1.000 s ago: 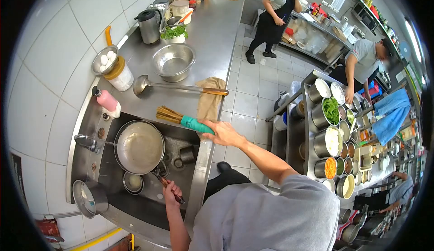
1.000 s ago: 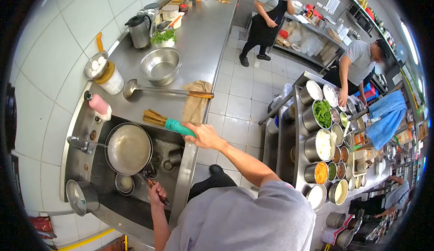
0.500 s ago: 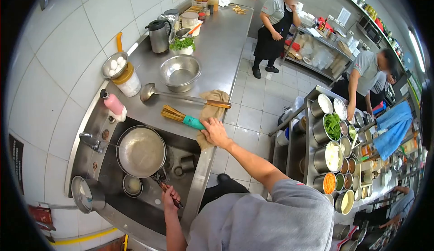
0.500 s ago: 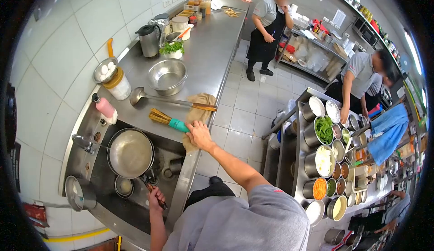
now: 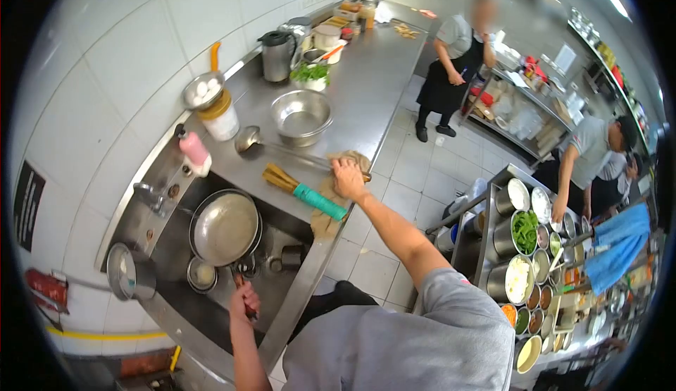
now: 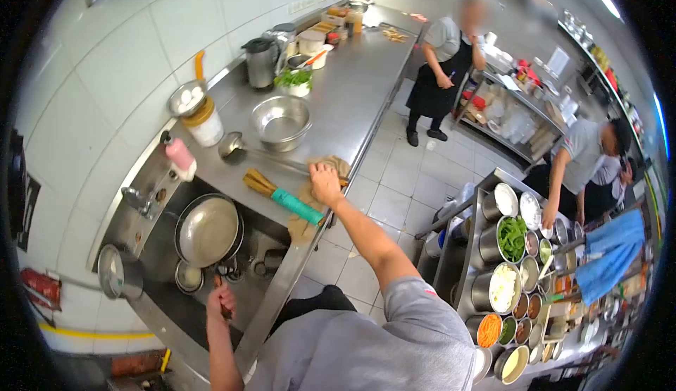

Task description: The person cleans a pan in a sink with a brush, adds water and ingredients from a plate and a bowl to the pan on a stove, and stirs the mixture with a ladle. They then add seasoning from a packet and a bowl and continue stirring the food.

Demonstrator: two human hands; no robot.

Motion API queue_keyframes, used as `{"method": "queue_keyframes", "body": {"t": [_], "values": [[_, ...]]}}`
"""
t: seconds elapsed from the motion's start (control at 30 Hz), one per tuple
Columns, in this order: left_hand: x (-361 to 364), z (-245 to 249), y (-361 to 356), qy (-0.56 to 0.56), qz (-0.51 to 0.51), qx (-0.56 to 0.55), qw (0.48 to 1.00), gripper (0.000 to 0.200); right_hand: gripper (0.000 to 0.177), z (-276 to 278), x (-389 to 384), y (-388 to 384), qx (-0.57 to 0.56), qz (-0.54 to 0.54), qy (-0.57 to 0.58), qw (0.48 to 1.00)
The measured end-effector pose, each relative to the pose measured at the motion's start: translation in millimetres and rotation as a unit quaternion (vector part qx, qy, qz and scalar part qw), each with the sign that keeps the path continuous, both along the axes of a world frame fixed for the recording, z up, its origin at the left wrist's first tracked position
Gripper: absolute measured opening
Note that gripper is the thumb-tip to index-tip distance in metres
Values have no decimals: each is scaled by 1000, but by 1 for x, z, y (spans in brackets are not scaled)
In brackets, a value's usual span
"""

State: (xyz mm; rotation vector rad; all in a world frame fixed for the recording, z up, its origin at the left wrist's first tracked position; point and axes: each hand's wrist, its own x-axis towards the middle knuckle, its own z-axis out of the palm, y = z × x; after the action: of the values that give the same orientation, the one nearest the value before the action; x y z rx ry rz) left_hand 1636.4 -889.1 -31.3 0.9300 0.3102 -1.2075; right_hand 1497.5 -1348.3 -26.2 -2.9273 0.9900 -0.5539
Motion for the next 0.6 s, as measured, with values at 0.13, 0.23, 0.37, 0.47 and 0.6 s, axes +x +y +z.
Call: {"method": "queue_keyframes", "body": {"t": [0.13,0.23,0.37,0.47,0.6], "values": [[11,68,10,16,-18,56,998,20,36,-18,8,-30,52,54,60,995],[5,99,29,-116,-56,140,982,15,33,17,5,-14,123,121,48,984],[-9,135,49,-316,-110,296,895,12,31,53,-10,17,153,114,25,981],[-22,147,65,-445,-120,416,784,13,33,70,-21,43,237,101,4,966],[-10,95,120,-734,-152,411,519,19,44,53,-25,93,373,175,-87,907]]}}
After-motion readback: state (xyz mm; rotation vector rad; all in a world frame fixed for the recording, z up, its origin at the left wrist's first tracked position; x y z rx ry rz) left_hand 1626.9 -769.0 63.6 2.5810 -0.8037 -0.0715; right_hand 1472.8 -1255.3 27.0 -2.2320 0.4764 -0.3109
